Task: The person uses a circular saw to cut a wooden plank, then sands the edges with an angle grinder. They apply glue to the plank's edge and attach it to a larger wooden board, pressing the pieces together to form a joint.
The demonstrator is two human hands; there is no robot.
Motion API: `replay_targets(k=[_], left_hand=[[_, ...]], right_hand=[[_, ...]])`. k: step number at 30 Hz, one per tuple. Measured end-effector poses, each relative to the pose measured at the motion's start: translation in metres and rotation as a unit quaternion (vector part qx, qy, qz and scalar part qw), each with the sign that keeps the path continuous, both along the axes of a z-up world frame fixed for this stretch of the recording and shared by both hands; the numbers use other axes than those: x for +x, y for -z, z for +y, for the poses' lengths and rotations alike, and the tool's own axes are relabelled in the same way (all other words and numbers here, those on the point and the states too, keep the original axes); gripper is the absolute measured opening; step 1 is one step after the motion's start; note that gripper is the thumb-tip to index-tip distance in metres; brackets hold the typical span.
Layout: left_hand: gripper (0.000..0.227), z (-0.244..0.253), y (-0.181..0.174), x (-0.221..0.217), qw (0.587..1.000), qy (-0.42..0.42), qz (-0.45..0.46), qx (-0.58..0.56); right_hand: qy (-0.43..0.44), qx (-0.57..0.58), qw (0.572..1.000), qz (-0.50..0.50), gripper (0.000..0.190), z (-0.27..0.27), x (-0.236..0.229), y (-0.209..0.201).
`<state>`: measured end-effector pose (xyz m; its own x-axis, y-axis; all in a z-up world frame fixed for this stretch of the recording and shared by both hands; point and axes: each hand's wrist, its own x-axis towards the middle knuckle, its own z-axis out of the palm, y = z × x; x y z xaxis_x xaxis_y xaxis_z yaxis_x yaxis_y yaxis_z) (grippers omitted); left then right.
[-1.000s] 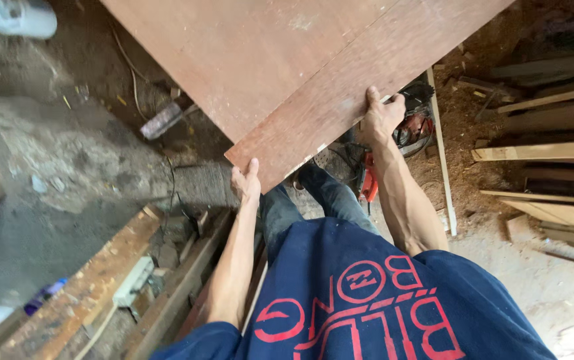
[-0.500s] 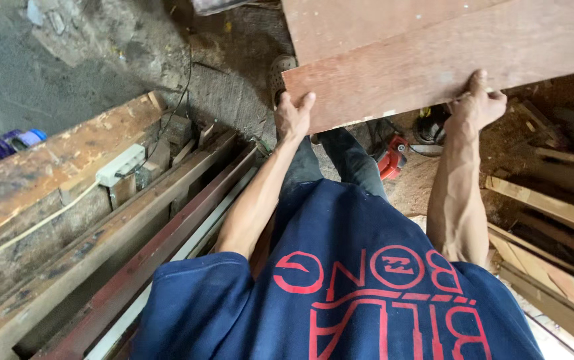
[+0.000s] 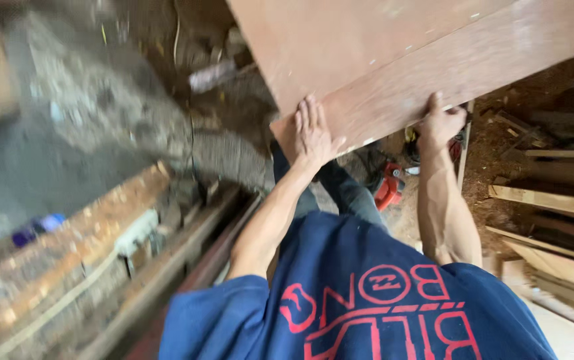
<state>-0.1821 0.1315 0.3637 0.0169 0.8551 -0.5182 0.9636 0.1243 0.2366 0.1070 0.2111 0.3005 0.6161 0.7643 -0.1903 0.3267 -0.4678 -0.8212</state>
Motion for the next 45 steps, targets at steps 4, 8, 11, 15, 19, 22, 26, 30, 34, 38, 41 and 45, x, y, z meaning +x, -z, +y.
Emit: replay_targets(k=[4,8,11,15,19,22,26,30,34,38,41,45], left_hand=[[0.124,0.015,-0.022,-0.006,0.995,0.048,0.020,-0.080],[0.126,0.025,-0.024,-0.016,0.987,0.087,0.027,-0.133],[0.127,0.029,-0.023,-0.024,0.979,0.113,0.029,-0.169],[0.125,0.040,-0.022,-0.029,0.973,0.155,0.041,-0.166],[0.115,0.052,-0.017,-0.048,0.970,0.197,0.026,-0.143],[0.098,0.061,-0.012,-0.072,0.953,0.290,0.023,-0.079],[0.075,0.095,0.003,-0.105,0.903,0.424,-0.014,0.066],[0.073,0.142,0.022,-0.116,0.823,0.560,-0.040,0.092],[0.076,0.168,0.039,-0.120,0.775,0.619,-0.091,0.088],[0.076,0.184,0.052,-0.117,0.752,0.627,-0.141,0.146],[0.078,0.180,0.054,-0.119,0.742,0.633,-0.142,0.169],[0.078,0.186,0.050,-0.120,0.748,0.629,-0.147,0.152]], right_hand=[[0.092,-0.109,0.982,0.122,0.061,-0.018,-0.024,-0.004],[0.061,-0.051,0.974,0.213,0.059,-0.050,-0.079,-0.013],[0.014,-0.098,0.977,0.192,0.059,-0.089,-0.118,-0.026],[0.045,-0.176,0.961,0.210,0.054,-0.116,-0.156,-0.030],[0.089,-0.163,0.969,0.161,0.051,-0.120,-0.177,-0.026],[0.130,-0.122,0.975,0.133,0.044,-0.120,-0.191,-0.028],[0.208,-0.088,0.971,0.083,0.049,-0.108,-0.213,-0.026],[0.238,-0.046,0.970,0.027,0.054,-0.098,-0.223,-0.026],[0.250,-0.072,0.965,0.035,0.057,-0.097,-0.223,-0.033],[0.246,-0.080,0.965,0.051,0.057,-0.079,-0.214,-0.049],[0.245,-0.068,0.965,0.067,0.064,-0.077,-0.216,-0.066],[0.263,-0.069,0.960,0.072,0.088,-0.062,-0.217,-0.081]])
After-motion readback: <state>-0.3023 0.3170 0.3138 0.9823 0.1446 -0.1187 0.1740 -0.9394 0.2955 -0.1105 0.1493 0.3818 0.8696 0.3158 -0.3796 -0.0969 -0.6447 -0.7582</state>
